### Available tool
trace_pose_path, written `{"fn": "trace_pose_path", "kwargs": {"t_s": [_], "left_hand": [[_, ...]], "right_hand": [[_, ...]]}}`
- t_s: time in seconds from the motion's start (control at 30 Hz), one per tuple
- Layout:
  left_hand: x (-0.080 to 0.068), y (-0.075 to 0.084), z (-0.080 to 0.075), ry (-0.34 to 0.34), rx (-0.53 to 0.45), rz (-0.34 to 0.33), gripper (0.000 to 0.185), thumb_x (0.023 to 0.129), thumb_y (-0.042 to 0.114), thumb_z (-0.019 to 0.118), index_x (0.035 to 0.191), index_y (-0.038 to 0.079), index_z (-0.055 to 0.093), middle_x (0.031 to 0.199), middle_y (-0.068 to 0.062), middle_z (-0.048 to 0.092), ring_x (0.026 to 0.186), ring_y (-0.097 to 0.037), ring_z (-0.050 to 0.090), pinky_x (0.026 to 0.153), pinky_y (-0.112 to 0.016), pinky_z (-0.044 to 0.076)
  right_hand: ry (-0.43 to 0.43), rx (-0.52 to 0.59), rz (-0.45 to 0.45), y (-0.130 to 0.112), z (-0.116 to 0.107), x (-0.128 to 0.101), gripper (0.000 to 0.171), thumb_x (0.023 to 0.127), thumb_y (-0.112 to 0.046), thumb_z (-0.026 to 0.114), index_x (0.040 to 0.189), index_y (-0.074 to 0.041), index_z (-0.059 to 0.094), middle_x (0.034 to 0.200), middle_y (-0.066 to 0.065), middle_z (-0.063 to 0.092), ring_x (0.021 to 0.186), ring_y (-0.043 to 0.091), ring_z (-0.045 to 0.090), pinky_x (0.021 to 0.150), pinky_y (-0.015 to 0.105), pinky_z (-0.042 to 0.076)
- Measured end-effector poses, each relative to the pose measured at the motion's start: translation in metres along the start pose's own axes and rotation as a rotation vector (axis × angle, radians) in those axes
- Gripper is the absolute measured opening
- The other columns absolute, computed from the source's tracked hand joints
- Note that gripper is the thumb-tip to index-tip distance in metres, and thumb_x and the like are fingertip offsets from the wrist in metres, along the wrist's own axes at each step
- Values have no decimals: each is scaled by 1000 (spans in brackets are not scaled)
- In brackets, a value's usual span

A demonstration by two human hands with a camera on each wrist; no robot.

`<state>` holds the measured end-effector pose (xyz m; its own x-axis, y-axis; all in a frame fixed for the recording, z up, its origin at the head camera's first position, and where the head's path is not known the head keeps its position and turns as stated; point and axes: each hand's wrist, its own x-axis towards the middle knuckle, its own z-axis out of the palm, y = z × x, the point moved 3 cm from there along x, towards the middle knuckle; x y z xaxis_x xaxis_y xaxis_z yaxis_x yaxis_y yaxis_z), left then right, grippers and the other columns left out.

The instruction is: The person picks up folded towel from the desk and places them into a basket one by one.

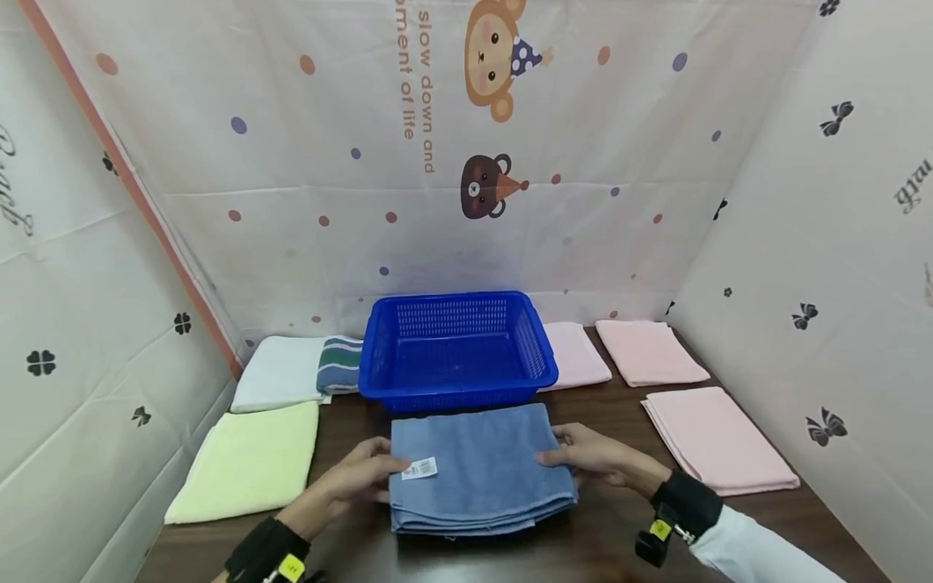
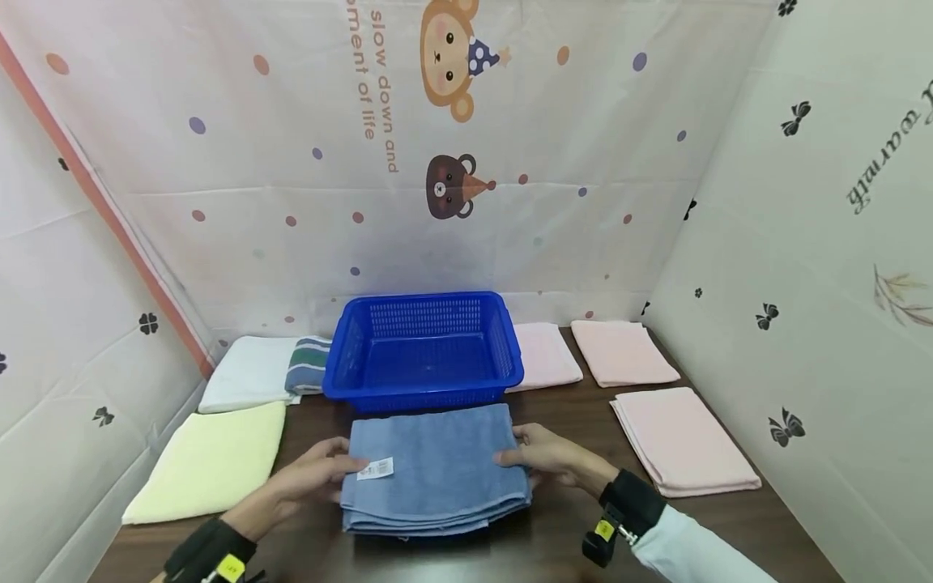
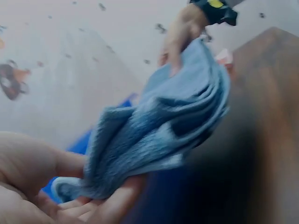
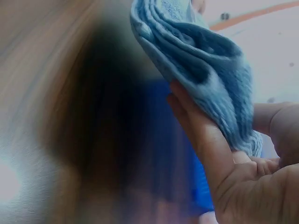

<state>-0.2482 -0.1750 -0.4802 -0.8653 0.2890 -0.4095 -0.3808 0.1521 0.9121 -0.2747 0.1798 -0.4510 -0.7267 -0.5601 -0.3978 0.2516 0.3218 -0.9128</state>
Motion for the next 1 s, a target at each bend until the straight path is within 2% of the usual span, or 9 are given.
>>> {"fn": "trace_pose_path", "kwargs": {"t_s": [0.13, 0.27, 0.4, 0.57, 0.67, 0.73, 0.83, 0.87, 1.0], "left_hand": [[-16, 31, -18, -81, 24, 72, 44, 98, 21, 67, 125, -4, 42, 106, -10, 70, 90, -18, 72, 79, -39, 63], [-17, 74, -36, -31, 74, 143, 56, 99, 21, 66, 138, -6, 35, 108, -10, 69, 94, -19, 70, 83, -42, 62], [9, 116, -53, 72, 174, 142, 77, 100, 24, 65, 155, -5, 20, 130, -22, 59, 115, -33, 63, 93, -44, 59], [69, 154, -61, 135, 242, 143, 78, 102, 21, 62, 159, -6, 16, 155, -29, 34, 138, -44, 45, 110, -53, 49], [106, 161, -53, 205, 243, 149, 64, 98, 13, 66, 150, -10, 34, 135, -25, 52, 108, -32, 62, 105, -53, 52], [126, 158, -47, 262, 274, 134, 47, 94, 6, 69, 133, -13, 50, 109, -17, 61, 82, -20, 60, 95, -50, 59], [144, 152, -37, 348, 489, 91, 18, 90, 2, 69, 102, -12, 63, 78, -9, 59, 58, -14, 53, 70, -36, 62], [147, 150, -35, 378, 583, 76, 13, 90, 2, 68, 95, -10, 65, 74, -9, 59, 55, -15, 52, 61, -32, 58], [151, 145, -26, 476, 871, 32, 10, 90, 4, 65, 94, -5, 68, 82, -15, 63, 61, -22, 51, 55, -30, 42]], "right_hand": [[-39, 20, -61, -28, -1, -13, 66, 100, -17, 66, 152, 8, 35, 98, 11, 78, 83, 20, 76, 70, 37, 64], [19, -9, -110, -68, -14, -9, 71, 101, -19, 64, 157, 3, 27, 120, 24, 71, 95, 28, 76, 82, 48, 63], [128, -75, -122, -107, -35, 14, 80, 104, -21, 60, 162, 2, 10, 139, 31, 55, 99, 19, 72, 83, 41, 63], [257, -144, -50, -129, -70, 52, 79, 105, -22, 57, 163, 0, 7, 132, 24, 59, 84, 9, 64, 74, 30, 60], [325, -209, 12, -124, -92, 73, 64, 104, -19, 59, 153, 11, 30, 111, 20, 58, 75, 9, 53, 69, 29, 57], [338, -237, 80, -115, -102, 87, 51, 103, -17, 60, 141, 13, 42, 103, 14, 55, 73, 11, 50, 69, 29, 56], [288, -243, 176, -92, -112, 116, 33, 98, -16, 68, 112, 12, 55, 86, 13, 52, 64, 15, 54, 64, 29, 57], [267, -267, 209, -88, -111, 121, 40, 97, -16, 69, 124, 10, 55, 96, 15, 58, 69, 17, 60, 67, 30, 59], [230, -420, 289, -68, -113, 147, 39, 96, -20, 72, 121, 8, 61, 114, 23, 65, 87, 30, 69, 83, 40, 61]]}}
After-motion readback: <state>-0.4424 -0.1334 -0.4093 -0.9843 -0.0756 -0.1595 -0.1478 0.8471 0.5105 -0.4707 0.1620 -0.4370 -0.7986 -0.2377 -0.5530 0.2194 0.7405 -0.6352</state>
